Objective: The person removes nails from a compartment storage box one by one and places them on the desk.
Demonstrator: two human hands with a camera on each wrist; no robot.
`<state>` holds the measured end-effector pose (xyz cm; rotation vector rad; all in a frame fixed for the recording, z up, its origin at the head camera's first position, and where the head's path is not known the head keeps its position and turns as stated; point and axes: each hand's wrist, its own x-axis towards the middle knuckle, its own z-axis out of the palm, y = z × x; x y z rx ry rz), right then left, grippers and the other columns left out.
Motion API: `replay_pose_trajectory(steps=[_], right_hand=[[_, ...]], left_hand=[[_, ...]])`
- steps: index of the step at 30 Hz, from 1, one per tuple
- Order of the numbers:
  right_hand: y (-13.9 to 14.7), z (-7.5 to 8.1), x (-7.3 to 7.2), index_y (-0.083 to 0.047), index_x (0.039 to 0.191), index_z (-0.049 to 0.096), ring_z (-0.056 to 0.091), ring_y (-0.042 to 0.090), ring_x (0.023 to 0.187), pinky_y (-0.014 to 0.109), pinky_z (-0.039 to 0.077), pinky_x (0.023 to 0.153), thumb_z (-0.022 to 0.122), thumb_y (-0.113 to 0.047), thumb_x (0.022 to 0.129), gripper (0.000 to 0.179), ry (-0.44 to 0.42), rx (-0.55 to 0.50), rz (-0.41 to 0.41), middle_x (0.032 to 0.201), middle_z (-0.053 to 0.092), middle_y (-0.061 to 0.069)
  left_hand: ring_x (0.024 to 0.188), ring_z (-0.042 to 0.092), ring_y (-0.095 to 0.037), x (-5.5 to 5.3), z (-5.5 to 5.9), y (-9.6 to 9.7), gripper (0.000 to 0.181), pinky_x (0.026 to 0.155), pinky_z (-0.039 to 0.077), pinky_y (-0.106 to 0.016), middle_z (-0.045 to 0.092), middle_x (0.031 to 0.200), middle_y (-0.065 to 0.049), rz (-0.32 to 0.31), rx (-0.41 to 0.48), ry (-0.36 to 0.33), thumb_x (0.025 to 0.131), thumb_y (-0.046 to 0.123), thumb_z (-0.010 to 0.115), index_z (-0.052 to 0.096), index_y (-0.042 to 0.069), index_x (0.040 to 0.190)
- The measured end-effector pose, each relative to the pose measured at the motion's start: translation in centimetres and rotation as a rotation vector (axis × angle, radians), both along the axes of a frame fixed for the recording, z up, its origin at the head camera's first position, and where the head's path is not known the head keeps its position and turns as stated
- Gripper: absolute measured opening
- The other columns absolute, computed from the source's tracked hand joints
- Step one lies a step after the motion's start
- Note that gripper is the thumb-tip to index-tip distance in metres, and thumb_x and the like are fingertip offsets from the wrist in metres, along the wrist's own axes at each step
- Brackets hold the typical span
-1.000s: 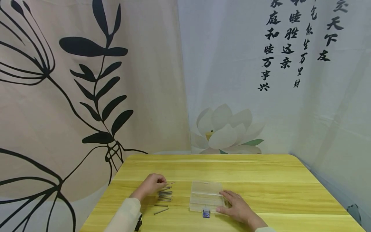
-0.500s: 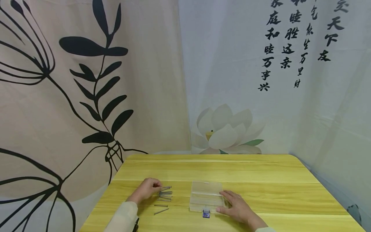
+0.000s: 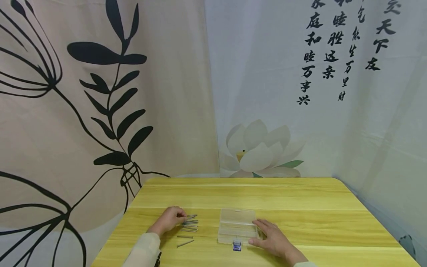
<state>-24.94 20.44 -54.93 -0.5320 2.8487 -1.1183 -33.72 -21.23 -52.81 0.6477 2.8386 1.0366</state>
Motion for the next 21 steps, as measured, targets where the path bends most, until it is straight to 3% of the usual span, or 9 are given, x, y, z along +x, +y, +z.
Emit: replay_pose_trajectory(steps=[10, 21], right_hand=[[-0.02, 0.09, 0.02, -0.006, 0.145, 0.049, 0.032, 0.057, 0.133, 0.075, 0.027, 0.098, 0.071, -0.053, 0.086, 0.079, -0.004, 0.005, -0.002, 0.148, 0.041, 0.024], [0.04, -0.33, -0.2, -0.006, 0.145, 0.049, 0.032, 0.057, 0.133, 0.075, 0.026, 0.098, 0.071, -0.055, 0.085, 0.08, -0.002, 0.0, -0.004, 0.148, 0.041, 0.023]], left_hand=[[0.076, 0.052, -0.014, -0.07, -0.25, -0.04, 0.005, 0.065, 0.045, -0.027, 0.059, 0.082, 0.005, 0.012, -0.032, 0.016, 0.091, 0.012, 0.073, 0.073, 0.011, 0.085], [0.075, 0.052, -0.014, -0.08, -0.18, -0.04, 0.006, 0.063, 0.045, -0.027, 0.061, 0.083, 0.004, 0.024, -0.004, 0.018, 0.091, 0.011, 0.072, 0.074, 0.01, 0.086]])
